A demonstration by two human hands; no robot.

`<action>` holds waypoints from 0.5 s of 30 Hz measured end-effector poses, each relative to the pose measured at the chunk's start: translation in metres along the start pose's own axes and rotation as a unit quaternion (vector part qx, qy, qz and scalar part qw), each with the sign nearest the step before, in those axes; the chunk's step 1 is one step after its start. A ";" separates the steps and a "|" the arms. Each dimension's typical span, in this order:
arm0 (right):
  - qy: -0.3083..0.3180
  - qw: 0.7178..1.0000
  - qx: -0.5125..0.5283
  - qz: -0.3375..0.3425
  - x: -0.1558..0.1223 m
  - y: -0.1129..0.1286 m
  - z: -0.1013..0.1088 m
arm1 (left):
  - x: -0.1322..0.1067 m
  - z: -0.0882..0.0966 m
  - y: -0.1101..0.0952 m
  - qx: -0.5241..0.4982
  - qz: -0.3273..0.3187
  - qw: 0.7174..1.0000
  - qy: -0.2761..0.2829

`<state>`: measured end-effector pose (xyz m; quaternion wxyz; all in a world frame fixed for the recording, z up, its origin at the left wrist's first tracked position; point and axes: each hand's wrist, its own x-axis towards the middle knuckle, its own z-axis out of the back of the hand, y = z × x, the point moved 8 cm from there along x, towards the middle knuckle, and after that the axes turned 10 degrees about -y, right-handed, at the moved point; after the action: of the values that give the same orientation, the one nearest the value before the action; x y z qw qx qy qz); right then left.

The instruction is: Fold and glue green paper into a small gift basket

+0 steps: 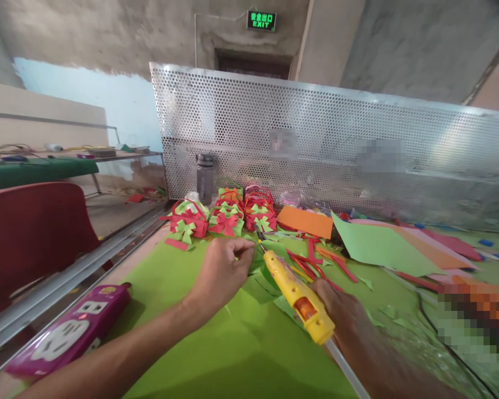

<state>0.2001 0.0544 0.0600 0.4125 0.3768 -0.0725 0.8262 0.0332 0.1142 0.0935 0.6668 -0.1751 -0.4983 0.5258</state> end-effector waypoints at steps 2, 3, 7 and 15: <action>0.004 1.000 0.004 0.004 -0.001 0.000 -0.002 | 0.000 0.000 0.000 0.004 0.001 1.000 0.003; 0.007 1.000 0.005 0.005 -0.001 0.001 -0.003 | 0.000 -0.001 -0.001 0.005 0.002 1.000 0.007; 0.003 1.000 0.011 0.007 0.001 0.003 -0.001 | 0.000 -0.001 0.000 0.005 0.007 1.000 0.009; -0.005 1.000 0.003 0.000 -0.001 0.000 -0.002 | 0.000 -0.003 0.003 -0.026 0.015 0.999 0.019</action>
<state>0.1995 0.0544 0.0580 0.4113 0.3821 -0.0722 0.8244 0.0341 0.1165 0.0895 0.6633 -0.2096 -0.4968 0.5189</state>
